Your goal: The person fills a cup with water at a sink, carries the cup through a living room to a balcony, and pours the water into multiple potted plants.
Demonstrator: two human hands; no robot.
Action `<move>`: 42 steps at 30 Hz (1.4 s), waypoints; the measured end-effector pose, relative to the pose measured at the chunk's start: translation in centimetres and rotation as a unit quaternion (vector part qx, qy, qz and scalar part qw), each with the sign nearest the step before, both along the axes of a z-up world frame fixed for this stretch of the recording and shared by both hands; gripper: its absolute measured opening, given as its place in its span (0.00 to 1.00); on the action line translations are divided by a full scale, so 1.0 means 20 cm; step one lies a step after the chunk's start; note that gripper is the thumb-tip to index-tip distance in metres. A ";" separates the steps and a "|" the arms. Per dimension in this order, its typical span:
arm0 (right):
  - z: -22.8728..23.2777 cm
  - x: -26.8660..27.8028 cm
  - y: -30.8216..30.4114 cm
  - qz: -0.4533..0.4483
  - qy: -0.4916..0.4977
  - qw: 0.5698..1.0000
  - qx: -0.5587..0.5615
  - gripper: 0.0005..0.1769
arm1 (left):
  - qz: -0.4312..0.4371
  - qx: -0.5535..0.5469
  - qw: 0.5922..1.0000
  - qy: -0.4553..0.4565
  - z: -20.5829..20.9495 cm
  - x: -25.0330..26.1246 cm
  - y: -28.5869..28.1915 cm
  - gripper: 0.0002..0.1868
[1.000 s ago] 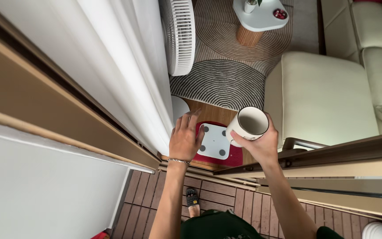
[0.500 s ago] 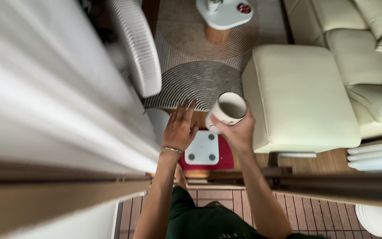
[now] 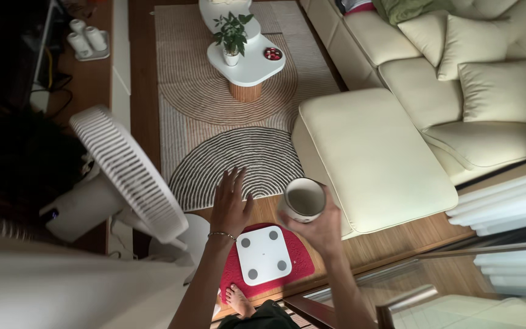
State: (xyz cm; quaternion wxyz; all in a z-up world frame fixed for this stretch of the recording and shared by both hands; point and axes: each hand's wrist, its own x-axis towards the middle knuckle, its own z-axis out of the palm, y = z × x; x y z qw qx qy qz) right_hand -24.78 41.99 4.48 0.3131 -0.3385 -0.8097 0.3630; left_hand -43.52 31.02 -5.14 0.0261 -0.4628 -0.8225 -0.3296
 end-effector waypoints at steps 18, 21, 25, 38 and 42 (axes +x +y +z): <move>-0.17 -0.04 0.22 -0.109 -0.133 0.982 -0.082 0.48 | 0.032 0.068 0.995 -0.064 0.09 -0.38 0.11 0.36; -0.16 -0.08 0.21 -0.115 -0.150 0.978 -0.087 0.50 | 0.044 0.073 0.994 -0.073 0.10 -0.40 0.10 0.34; -0.17 -0.13 0.21 -0.085 -0.107 0.988 -0.073 0.52 | 0.075 0.086 0.990 -0.078 0.12 -0.43 0.12 0.34; -0.10 -0.86 0.58 -0.002 0.019 1.000 0.003 0.47 | 0.168 0.045 0.979 -0.104 0.37 -0.60 0.35 0.39; -0.16 -1.34 0.85 0.046 0.040 0.998 0.006 0.45 | 0.207 -0.010 0.966 -0.153 0.44 -0.89 0.59 0.39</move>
